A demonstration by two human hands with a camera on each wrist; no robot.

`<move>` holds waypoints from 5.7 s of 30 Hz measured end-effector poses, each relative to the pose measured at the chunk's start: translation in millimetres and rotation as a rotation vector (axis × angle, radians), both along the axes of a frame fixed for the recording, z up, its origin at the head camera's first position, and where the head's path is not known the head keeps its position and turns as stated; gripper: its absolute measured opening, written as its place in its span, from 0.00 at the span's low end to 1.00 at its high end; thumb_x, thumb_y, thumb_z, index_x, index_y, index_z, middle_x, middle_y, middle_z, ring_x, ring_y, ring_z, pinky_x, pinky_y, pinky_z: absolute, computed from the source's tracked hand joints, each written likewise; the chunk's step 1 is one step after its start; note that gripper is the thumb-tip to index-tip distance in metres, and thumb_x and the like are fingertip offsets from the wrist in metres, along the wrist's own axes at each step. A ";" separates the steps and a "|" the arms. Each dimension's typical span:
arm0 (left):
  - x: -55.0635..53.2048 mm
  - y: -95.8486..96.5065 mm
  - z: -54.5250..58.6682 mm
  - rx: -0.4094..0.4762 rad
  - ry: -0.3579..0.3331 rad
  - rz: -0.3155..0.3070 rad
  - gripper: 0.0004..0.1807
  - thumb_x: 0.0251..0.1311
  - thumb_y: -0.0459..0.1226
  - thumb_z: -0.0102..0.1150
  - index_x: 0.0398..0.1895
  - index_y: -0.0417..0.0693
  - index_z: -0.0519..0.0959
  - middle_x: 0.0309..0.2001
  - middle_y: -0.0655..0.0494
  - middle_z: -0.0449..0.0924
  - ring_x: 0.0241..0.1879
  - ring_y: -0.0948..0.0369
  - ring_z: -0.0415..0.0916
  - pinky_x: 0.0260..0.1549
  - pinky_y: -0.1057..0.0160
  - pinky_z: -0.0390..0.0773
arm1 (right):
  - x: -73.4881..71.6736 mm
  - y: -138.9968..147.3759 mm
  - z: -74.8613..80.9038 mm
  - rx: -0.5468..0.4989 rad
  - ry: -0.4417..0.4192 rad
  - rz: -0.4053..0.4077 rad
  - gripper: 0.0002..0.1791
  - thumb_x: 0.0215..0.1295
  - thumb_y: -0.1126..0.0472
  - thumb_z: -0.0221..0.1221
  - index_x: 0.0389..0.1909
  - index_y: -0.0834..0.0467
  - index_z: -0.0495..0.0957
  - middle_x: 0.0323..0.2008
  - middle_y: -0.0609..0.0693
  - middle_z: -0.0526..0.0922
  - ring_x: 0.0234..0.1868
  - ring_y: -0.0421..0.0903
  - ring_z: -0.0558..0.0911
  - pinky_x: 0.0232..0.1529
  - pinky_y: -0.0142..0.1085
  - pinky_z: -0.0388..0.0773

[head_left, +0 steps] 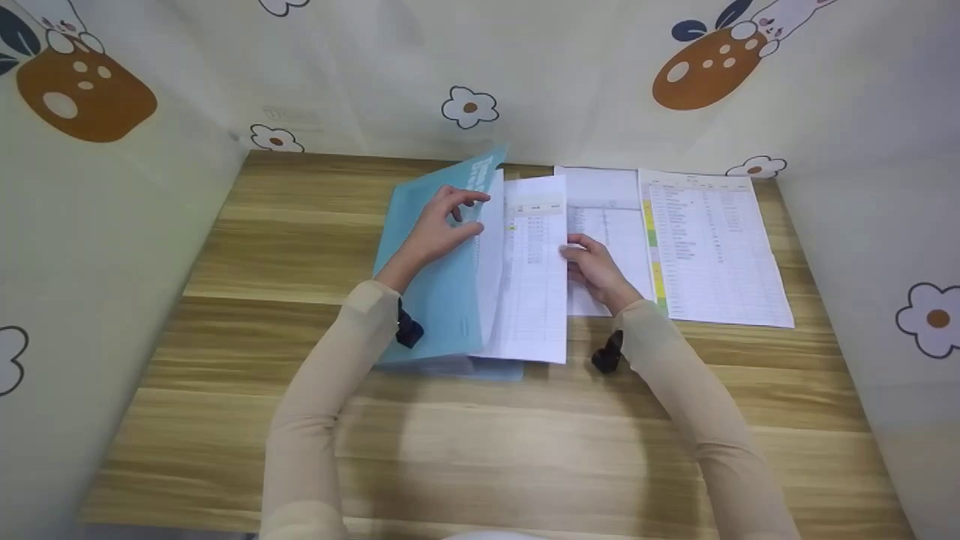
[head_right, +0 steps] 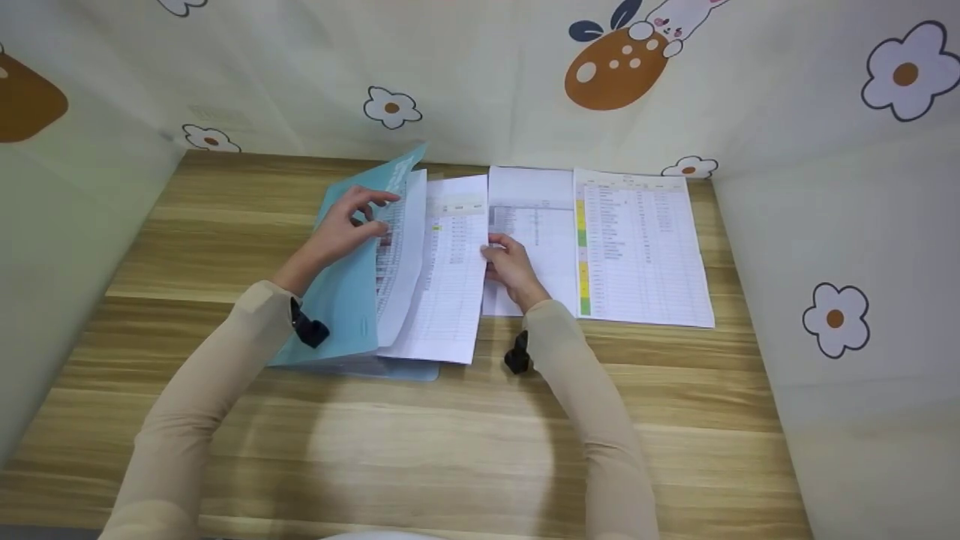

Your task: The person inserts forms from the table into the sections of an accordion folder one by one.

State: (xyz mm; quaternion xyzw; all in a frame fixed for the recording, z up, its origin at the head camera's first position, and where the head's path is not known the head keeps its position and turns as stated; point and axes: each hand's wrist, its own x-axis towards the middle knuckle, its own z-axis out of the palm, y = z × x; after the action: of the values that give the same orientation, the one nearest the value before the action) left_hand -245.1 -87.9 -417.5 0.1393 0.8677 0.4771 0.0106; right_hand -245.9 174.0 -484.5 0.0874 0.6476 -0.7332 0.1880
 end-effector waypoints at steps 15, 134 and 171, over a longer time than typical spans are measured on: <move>2.3 -0.3 0.4 -0.001 -0.007 0.001 0.21 0.49 0.38 0.57 0.50 0.56 0.74 0.44 0.58 0.65 0.38 0.61 0.61 0.35 0.63 0.65 | 11.8 5.5 0.0 0.108 0.030 0.143 0.26 0.60 0.65 0.50 0.60 0.60 0.58 0.38 0.58 0.76 0.33 0.48 0.80 0.35 0.38 0.75; 2.0 5.4 1.3 -0.013 0.038 0.011 0.20 0.50 0.39 0.57 0.50 0.57 0.74 0.43 0.57 0.65 0.37 0.60 0.61 0.32 0.63 0.68 | 84.7 -79.9 -1.9 0.130 0.123 0.184 0.37 0.47 0.77 0.55 0.61 0.58 0.58 0.36 0.58 0.74 0.34 0.49 0.75 0.34 0.38 0.74; 1.5 4.7 1.1 -0.003 0.026 0.010 0.21 0.49 0.40 0.57 0.50 0.58 0.74 0.43 0.57 0.65 0.36 0.62 0.61 0.33 0.64 0.67 | 19.2 56.8 38.5 0.186 0.100 0.119 0.27 0.57 0.64 0.57 0.56 0.67 0.61 0.43 0.64 0.71 0.33 0.48 0.80 0.37 0.35 0.74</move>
State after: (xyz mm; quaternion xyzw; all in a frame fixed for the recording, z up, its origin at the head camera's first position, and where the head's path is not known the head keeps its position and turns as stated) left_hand -243.6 -83.2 -416.4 0.1411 0.8692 0.4738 -0.0030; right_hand -226.7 230.8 -446.0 0.0292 0.7254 -0.6610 0.1898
